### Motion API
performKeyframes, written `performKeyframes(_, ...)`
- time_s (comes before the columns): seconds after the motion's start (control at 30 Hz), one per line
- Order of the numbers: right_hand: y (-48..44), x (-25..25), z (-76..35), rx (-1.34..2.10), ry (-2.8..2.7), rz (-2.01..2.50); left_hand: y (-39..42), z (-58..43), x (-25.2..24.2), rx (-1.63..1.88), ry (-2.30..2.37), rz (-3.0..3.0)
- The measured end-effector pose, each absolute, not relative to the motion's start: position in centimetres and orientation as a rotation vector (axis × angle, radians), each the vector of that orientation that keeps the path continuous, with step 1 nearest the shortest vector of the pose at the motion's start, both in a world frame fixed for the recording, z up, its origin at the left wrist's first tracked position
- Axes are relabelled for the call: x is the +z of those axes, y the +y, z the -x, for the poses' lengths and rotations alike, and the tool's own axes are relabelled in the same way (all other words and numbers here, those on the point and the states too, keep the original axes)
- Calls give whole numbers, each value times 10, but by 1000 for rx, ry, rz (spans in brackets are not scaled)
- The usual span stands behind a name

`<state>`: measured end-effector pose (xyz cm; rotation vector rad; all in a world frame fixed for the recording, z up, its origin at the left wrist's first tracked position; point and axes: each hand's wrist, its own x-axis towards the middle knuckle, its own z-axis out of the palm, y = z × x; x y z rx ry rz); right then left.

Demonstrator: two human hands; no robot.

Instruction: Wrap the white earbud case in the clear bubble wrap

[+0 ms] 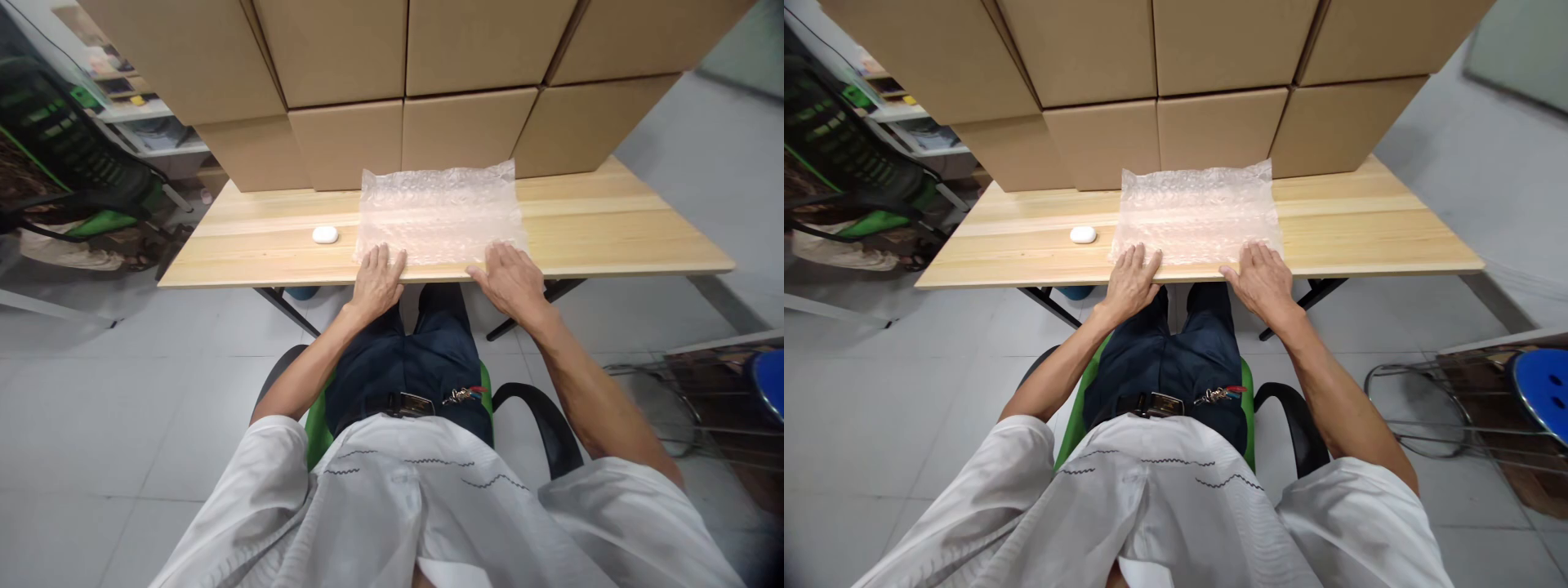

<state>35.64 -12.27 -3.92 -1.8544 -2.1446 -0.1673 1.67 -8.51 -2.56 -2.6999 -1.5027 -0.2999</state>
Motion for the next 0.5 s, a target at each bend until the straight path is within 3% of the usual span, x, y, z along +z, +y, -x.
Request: performKeyframes(0.5, -116, -11, -309, 27, -1985, 2052, -89, -19, -11, -128, -1572, 2623)
